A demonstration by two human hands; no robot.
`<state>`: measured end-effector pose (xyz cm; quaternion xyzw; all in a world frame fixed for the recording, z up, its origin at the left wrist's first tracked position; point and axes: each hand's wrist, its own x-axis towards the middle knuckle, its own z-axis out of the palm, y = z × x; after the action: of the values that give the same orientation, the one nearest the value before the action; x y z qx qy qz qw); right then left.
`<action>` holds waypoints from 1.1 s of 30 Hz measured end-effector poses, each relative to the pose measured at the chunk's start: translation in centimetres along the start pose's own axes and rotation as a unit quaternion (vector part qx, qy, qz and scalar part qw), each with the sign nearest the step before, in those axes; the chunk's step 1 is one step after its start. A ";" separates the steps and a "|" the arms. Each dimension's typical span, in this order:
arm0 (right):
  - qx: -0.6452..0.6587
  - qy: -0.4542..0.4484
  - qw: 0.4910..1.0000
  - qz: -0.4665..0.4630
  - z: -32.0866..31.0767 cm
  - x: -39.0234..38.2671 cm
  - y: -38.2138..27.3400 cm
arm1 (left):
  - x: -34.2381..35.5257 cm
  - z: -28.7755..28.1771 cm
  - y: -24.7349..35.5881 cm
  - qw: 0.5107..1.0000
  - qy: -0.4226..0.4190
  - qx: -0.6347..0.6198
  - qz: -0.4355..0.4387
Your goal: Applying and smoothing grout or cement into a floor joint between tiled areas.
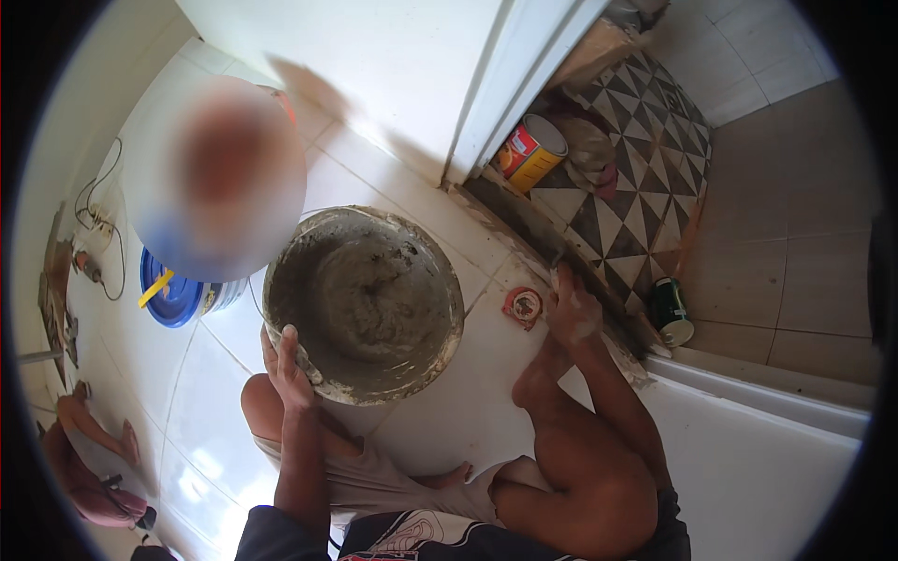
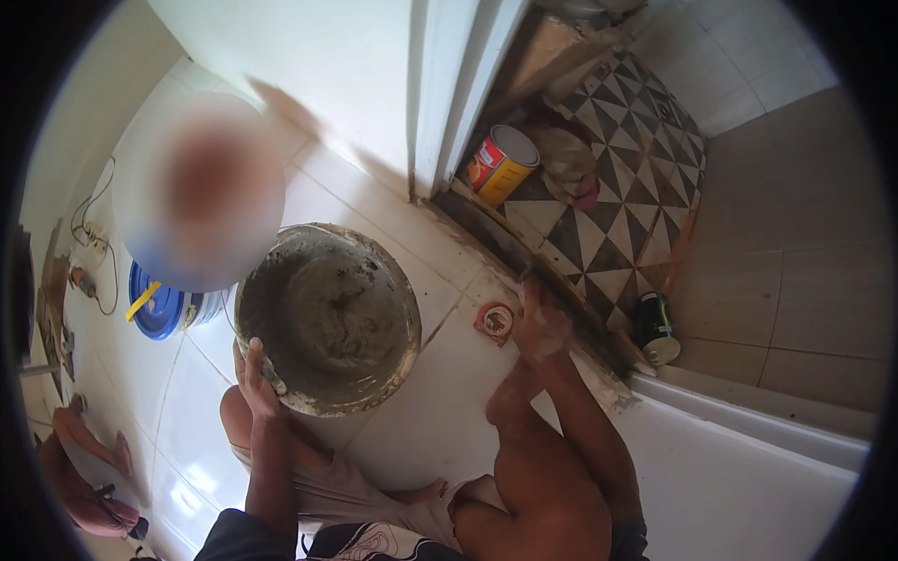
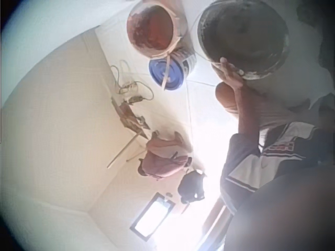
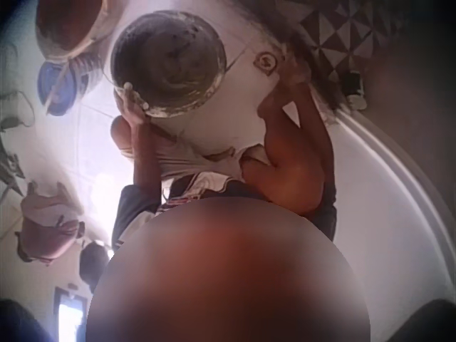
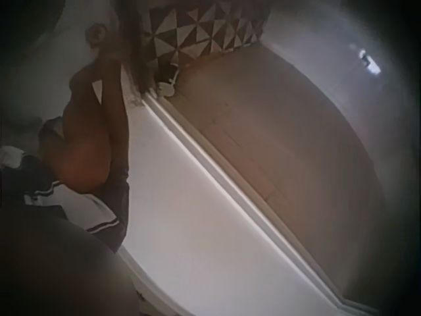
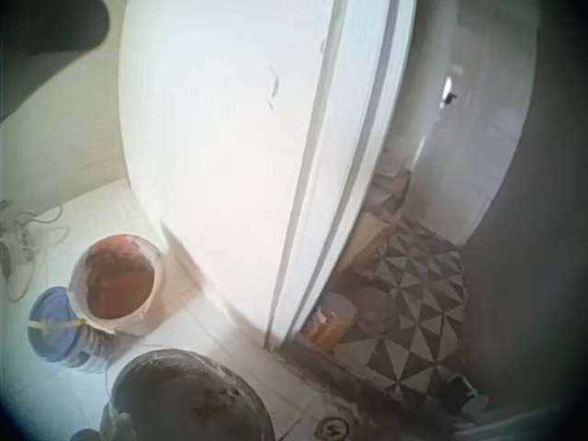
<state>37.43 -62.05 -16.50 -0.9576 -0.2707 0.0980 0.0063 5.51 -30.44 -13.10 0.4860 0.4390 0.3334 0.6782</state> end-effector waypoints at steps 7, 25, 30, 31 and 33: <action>0.050 0.073 0.993 -0.084 1.0 3.7 -2.5 | -0.3 0.4 0.3 1.000 -0.006 -0.016 -0.004; 0.076 -0.035 0.996 -0.020 0.0 4.6 -3.9 | -0.2 0.3 0.2 1.000 0.010 0.004 -0.008; 0.088 -0.093 0.992 -0.003 0.5 4.8 -4.0 | -0.3 0.2 0.1 1.000 0.004 -0.001 -0.020; 0.087 -0.091 0.992 -0.003 0.6 4.8 -4.1 | -0.3 0.1 0.0 1.000 0.002 -0.006 -0.024; 0.107 -0.067 0.992 0.000 0.8 4.7 -4.2 | -0.2 -0.1 -0.1 1.000 -0.004 -0.010 -0.027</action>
<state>39.02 -56.10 -17.87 -0.9426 -0.2587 0.1903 0.0910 5.38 -30.61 -13.10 0.4680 0.4463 0.3174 0.6935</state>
